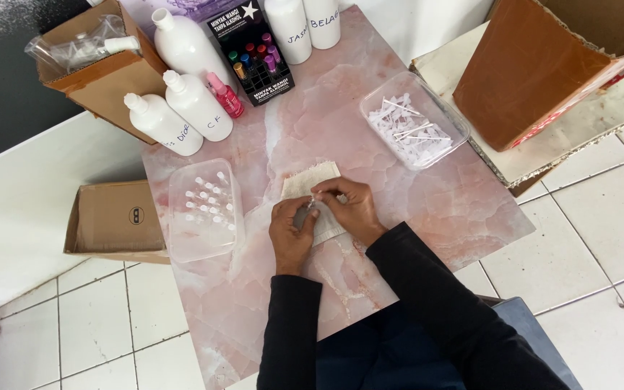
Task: Assembling perfume samples by manually placing small glass vials into white fabric pouches on a workspace table.
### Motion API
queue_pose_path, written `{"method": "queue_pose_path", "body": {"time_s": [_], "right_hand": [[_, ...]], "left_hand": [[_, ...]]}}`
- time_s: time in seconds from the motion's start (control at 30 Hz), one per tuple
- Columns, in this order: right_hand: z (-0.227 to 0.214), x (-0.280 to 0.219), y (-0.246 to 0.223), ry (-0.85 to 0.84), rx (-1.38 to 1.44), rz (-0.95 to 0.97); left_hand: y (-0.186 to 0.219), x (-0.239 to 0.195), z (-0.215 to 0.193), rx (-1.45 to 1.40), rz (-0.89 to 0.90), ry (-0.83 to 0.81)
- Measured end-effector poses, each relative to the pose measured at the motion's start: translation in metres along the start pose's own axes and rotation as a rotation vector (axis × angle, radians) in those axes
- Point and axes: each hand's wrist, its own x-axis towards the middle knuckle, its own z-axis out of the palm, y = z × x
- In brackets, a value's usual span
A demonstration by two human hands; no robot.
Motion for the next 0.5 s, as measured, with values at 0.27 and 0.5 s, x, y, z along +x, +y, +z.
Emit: {"method": "queue_pose_path", "body": {"time_s": [0.27, 0.5], "right_hand": [[-0.002, -0.005, 0.011, -0.083, -0.200, -0.368], [0.002, -0.005, -0.004, -0.150, -0.224, -0.316]], "left_hand": [[-0.009, -0.001, 0.005, 0.028, -0.057, 0.054], [-0.007, -0.003, 0.007, 0.039, -0.102, 0.078]]}}
